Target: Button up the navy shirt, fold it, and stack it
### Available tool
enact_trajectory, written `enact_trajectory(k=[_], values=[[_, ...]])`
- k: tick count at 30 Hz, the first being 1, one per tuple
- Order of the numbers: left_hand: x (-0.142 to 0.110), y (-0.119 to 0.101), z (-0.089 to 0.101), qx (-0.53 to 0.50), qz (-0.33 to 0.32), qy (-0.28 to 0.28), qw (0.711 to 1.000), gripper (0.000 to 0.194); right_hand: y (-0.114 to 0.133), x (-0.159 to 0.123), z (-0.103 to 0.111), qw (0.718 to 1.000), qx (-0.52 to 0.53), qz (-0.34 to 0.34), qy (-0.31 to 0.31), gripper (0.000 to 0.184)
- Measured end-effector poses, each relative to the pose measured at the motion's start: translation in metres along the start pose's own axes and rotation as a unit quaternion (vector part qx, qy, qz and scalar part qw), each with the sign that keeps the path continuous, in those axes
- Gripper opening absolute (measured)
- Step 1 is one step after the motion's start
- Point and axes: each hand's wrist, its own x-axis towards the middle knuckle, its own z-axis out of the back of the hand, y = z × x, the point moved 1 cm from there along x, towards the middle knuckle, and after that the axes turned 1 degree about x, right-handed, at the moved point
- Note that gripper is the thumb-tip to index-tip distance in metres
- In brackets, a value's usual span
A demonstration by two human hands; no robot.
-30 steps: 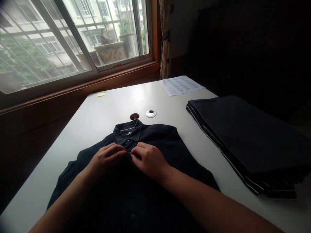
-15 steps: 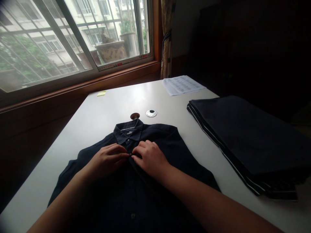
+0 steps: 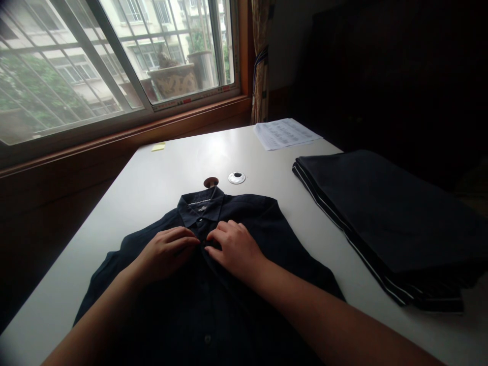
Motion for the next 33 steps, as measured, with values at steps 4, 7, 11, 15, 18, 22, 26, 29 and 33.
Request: enact_trajectory(k=[4,7,11,15,18,22,26,29,33], values=[[0.001,0.000,0.000,0.006,-0.008,0.001,1.000,0.028,0.000,0.000,0.000,1.000,-0.005,-0.005,0.003,0.019],[0.000,0.002,0.000,0.006,0.004,0.013,1.000,0.030,0.000,-0.001,-0.001,1.000,-0.012,-0.003,0.001,0.023],[0.000,0.004,0.000,0.022,0.008,0.014,1.000,0.032,0.000,-0.001,-0.001,1.000,-0.019,-0.003,0.001,0.024],[0.000,0.006,-0.002,0.051,0.009,0.013,0.999,0.035,0.000,-0.001,-0.001,1.000,-0.025,-0.007,0.003,0.027],[-0.002,0.010,-0.005,0.082,0.021,0.006,0.996,0.037,0.000,-0.001,-0.001,1.000,-0.027,-0.008,0.005,0.028],[-0.003,0.014,-0.006,0.114,0.044,0.012,0.992,0.040,0.000,-0.001,0.000,1.000,-0.026,-0.006,0.003,0.029],[0.000,0.012,-0.005,0.123,0.040,0.019,0.991,0.041,-0.001,-0.002,0.000,1.000,-0.030,-0.006,0.003,0.028],[0.001,0.010,-0.004,0.120,0.039,0.018,0.992,0.044,-0.001,-0.002,0.000,0.999,-0.035,-0.004,0.002,0.028],[-0.001,0.010,-0.003,0.088,0.034,0.019,0.995,0.045,0.000,-0.001,-0.001,0.999,-0.037,-0.005,0.003,0.028]])
